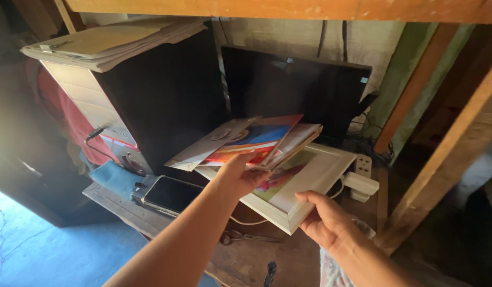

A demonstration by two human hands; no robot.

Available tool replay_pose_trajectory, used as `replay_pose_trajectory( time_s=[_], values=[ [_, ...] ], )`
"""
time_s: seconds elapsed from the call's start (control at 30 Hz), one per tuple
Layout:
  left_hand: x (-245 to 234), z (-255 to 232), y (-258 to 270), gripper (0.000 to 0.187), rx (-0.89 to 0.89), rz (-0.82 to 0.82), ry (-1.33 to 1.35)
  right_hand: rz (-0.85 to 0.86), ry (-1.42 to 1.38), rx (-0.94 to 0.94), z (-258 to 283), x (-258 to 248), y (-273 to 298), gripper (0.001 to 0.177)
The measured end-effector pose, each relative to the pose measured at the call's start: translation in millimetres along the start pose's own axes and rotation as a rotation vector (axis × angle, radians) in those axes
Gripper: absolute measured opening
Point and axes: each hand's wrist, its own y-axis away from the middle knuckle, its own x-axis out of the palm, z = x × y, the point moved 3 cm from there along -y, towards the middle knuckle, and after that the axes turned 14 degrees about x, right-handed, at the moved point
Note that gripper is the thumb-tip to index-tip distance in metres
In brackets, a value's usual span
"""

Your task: Wiping down a folder and a picture frame using a cloth.

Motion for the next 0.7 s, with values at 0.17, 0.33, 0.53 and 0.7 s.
replay_pose_trajectory(
  time_s=[0.17, 0.33, 0.53, 0.7],
  values=[
    [4.5, -5.8, -21.5, 0.037, -0.023, 0.026, 0.021, -0.072, -0.111, -0.028, 1.4, -13.3, 24.3, 0.045],
    [6.6, -1.6, -40.9, 0.038, -0.052, 0.060, 0.021, 0.008, -0.122, -0.102, -7.3, -22.9, 71.1, 0.039],
    [23.2, 3.7, -31.6, 0.045, -0.132, 0.021, 0.026, -0.013, -0.082, -0.076, -27.1, -45.3, 115.0, 0.038],
    [66.8, -2.9, 43.8, 0.068, -0.169, -0.213, -0.007, 0.000, 0.047, -0.065, -41.1, -63.1, 139.2, 0.051]
  ],
)
